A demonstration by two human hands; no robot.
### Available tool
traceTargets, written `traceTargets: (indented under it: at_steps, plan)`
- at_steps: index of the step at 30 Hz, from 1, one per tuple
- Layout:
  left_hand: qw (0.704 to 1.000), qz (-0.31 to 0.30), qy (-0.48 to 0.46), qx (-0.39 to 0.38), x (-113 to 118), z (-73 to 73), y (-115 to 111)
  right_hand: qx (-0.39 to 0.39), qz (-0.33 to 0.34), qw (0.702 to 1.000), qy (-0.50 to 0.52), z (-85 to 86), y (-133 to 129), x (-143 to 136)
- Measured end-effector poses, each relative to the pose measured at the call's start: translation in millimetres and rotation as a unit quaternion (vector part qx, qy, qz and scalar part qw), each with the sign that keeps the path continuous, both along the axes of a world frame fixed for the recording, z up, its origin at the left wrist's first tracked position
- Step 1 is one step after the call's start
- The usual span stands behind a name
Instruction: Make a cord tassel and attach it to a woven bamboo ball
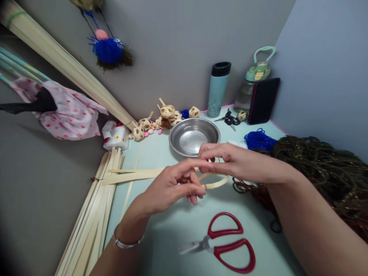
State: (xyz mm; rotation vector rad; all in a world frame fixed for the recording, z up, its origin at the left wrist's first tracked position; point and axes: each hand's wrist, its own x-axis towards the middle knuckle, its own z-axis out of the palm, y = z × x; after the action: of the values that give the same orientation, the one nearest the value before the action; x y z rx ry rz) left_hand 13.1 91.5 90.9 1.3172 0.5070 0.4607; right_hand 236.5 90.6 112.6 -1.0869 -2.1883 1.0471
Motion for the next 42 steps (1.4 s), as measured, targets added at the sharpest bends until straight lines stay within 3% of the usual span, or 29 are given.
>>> traceTargets:
  at_steps: [3,5,8,10,15,21,26,29,33,39,42]
  plan:
    - [0.999,0.026,-0.02,-0.043,3,-2.0,1,-0.057,-0.006,0.998,0.006,1.4,3,0]
    - [0.994,0.088,-0.047,-0.05,5,-5.7,5,-0.002,-0.121,0.992,0.023,4.2,0,-5]
    - [0.973,0.208,-0.091,-0.025,7,-11.3,10,0.108,-0.298,0.947,0.052,9.8,-10,-20]
    - [0.954,0.279,-0.106,-0.006,8,-14.3,11,0.133,-0.328,0.932,0.08,10.5,-18,-34]
    - [0.926,0.353,-0.132,-0.007,14,-17.8,6,0.017,-0.221,0.969,0.112,-7.8,-25,-68]
    - [0.91,0.39,-0.139,-0.019,18,-15.8,2,0.019,-0.222,0.958,0.182,-27.2,-18,-75]
    - [0.892,0.421,-0.158,-0.043,19,-14.9,2,0.085,-0.255,0.953,0.138,-24.4,-19,-74]
    - [0.883,0.441,-0.151,-0.06,18,-14.4,4,0.095,-0.263,0.945,0.168,-19.9,-19,-72]
    - [0.884,0.427,-0.163,-0.1,17,-15.9,7,0.026,-0.236,0.919,0.314,-15.4,-18,-67]
    - [0.893,0.373,-0.198,-0.158,21,-20.2,7,-0.1,-0.144,0.849,0.499,-10.2,-14,-59]
    - [0.889,0.371,-0.204,-0.172,21,-18.7,6,-0.077,-0.175,0.876,0.443,-10.1,-15,-59]
